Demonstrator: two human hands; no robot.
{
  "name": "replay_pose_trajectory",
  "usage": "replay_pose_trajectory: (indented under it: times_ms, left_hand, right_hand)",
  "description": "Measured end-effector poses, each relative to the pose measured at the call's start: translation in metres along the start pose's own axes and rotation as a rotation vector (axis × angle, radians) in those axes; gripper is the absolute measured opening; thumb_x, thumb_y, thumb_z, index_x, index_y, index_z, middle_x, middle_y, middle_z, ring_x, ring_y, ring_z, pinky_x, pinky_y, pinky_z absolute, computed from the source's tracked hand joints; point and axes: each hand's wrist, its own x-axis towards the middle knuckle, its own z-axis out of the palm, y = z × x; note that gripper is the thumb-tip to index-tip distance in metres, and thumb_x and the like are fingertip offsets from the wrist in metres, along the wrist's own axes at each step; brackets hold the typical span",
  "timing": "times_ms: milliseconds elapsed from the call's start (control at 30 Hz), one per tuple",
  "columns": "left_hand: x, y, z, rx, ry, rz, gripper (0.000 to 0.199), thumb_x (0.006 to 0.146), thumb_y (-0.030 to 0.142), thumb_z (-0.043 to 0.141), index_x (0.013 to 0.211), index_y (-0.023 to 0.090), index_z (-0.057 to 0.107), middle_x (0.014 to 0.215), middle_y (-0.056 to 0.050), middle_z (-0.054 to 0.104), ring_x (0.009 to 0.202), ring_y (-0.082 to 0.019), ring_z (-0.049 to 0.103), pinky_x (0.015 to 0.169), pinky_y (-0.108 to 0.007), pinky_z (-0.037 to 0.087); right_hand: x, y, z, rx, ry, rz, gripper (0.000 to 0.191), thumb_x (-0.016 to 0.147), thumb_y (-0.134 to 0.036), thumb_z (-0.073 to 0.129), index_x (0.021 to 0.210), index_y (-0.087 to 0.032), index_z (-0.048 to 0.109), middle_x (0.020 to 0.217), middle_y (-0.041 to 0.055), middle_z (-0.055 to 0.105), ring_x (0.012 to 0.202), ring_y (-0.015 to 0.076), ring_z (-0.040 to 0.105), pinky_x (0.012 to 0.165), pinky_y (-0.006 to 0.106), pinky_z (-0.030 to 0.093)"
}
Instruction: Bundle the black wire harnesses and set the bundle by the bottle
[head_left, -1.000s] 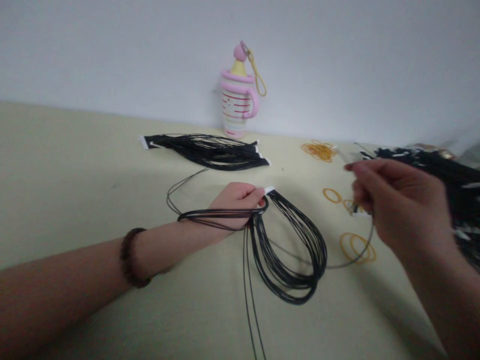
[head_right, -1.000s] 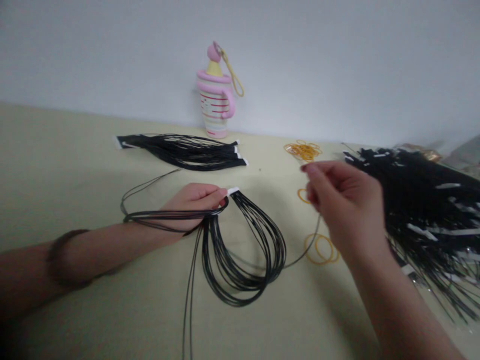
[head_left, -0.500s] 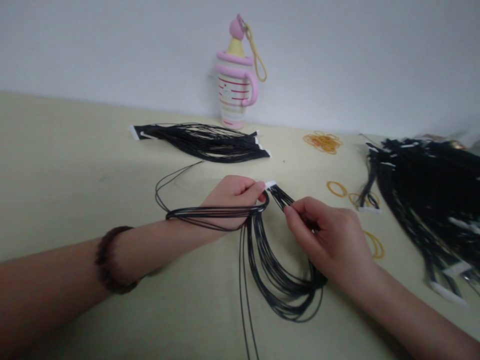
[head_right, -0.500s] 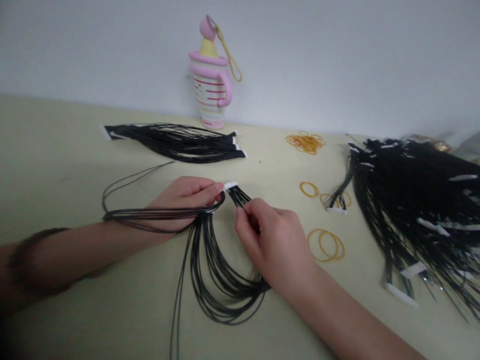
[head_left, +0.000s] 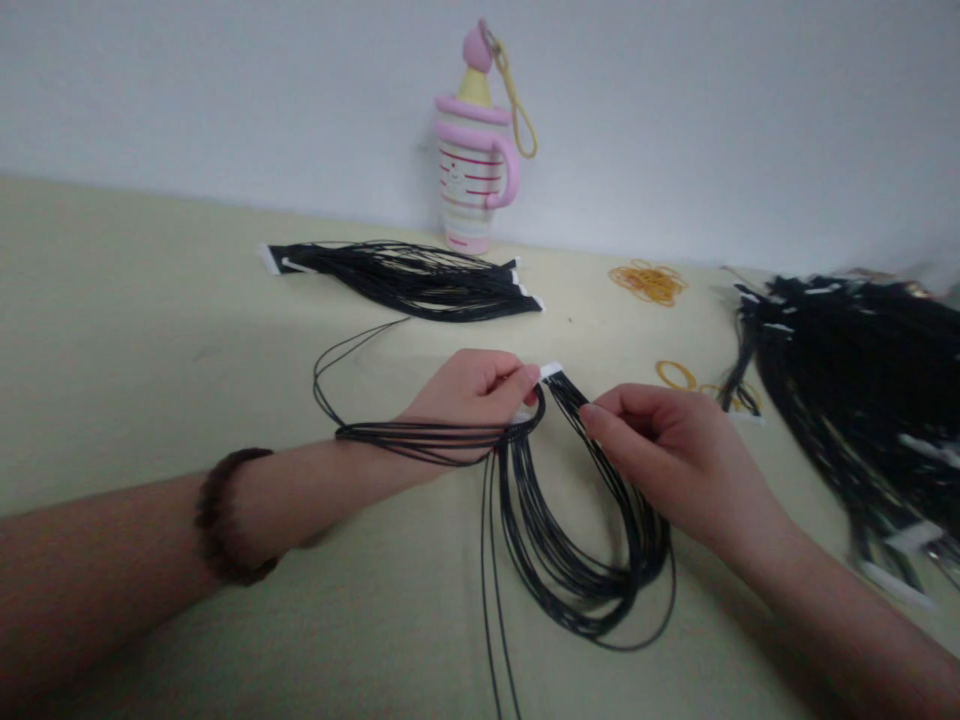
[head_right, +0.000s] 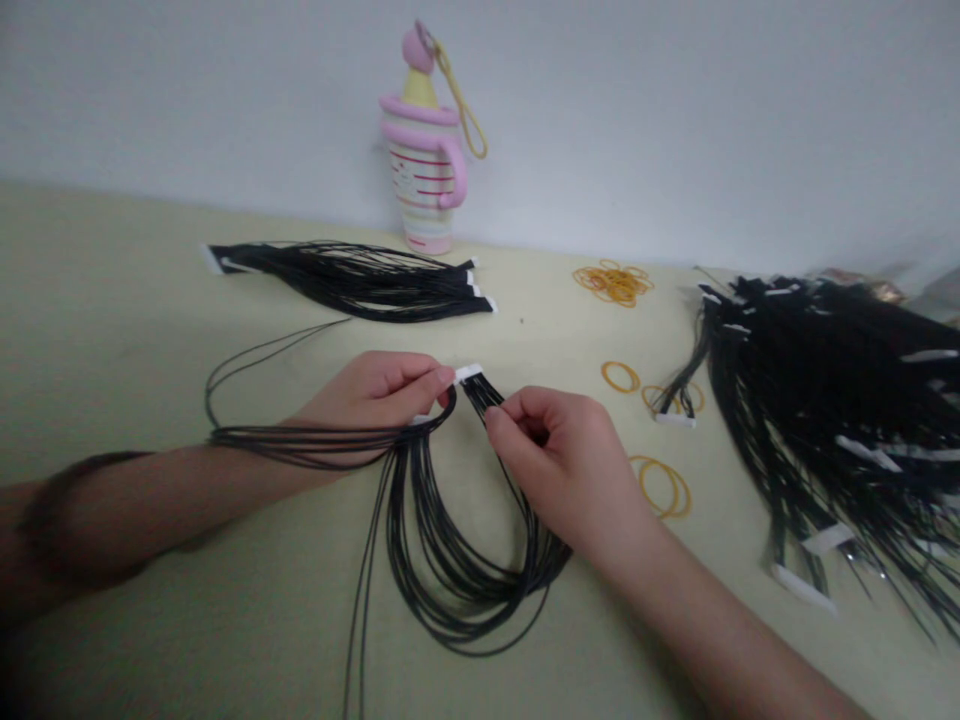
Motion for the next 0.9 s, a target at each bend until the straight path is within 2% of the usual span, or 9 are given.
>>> replay_pose_trajectory:
  times_ms: [133,333,567,700,900]
  left_hand:
    - [0.0004,-0.0002,0.0001,0.018,0.001,0.011,0.033,0.083,0.032,0.042,0.057,0.014,0.052,0.052,0.002,0.043,0.051,-0.009,0.038,0.048,-0.021,0.024]
    - [0.0001,0.0001,0.0005,0.019,0.002,0.030,0.034,0.083,0.031,0.042,0.055,0.014,0.050,0.051,0.003,0.041,0.049,-0.008,0.036,0.048,-0.021,0.023]
    - [-0.0003,0.0011,0.0002,0.008,-0.004,0.054,0.034,0.084,0.031,0.042,0.055,0.014,0.050,0.051,0.003,0.039,0.050,-0.008,0.035,0.048,-0.021,0.023]
    - [-0.0001,0.0013,-0.0001,0.018,-0.007,0.039,0.034,0.084,0.031,0.041,0.055,0.014,0.049,0.050,0.003,0.040,0.049,-0.008,0.035,0.047,-0.021,0.022]
    - [-0.0005,0.0013,-0.0006,0.047,-0.012,0.082,0.035,0.085,0.031,0.041,0.057,0.014,0.051,0.050,0.003,0.040,0.050,-0.008,0.037,0.049,-0.021,0.024]
  right_hand:
    - [0.0009,0.0017,-0.0031,0.093,-0.064,0.062,0.033,0.081,-0.029,0.053,0.051,-0.017,0.048,0.043,-0.0050,0.037,0.038,0.0051,0.029,0.033,0.017,0.020]
    - [0.0018,0.0064,-0.0039,0.196,-0.108,0.174,0.033,0.081,-0.034,0.053,0.053,-0.016,0.050,0.042,-0.0057,0.036,0.037,0.0048,0.028,0.033,0.017,0.019]
    - [0.0027,0.0075,-0.0034,0.246,-0.121,0.199,0.035,0.083,-0.036,0.051,0.054,-0.017,0.048,0.042,-0.0052,0.039,0.037,0.0056,0.031,0.033,0.018,0.022]
    - [0.0011,0.0039,-0.0030,0.087,-0.107,0.105,0.038,0.086,-0.033,0.046,0.051,-0.018,0.043,0.042,-0.0041,0.041,0.037,0.0062,0.034,0.034,0.019,0.024]
    - [-0.0052,0.0030,0.0020,-0.312,0.031,-0.213,0.029,0.086,-0.025,0.045,0.059,-0.019,0.045,0.045,-0.0038,0.045,0.038,0.0073,0.038,0.039,0.022,0.026]
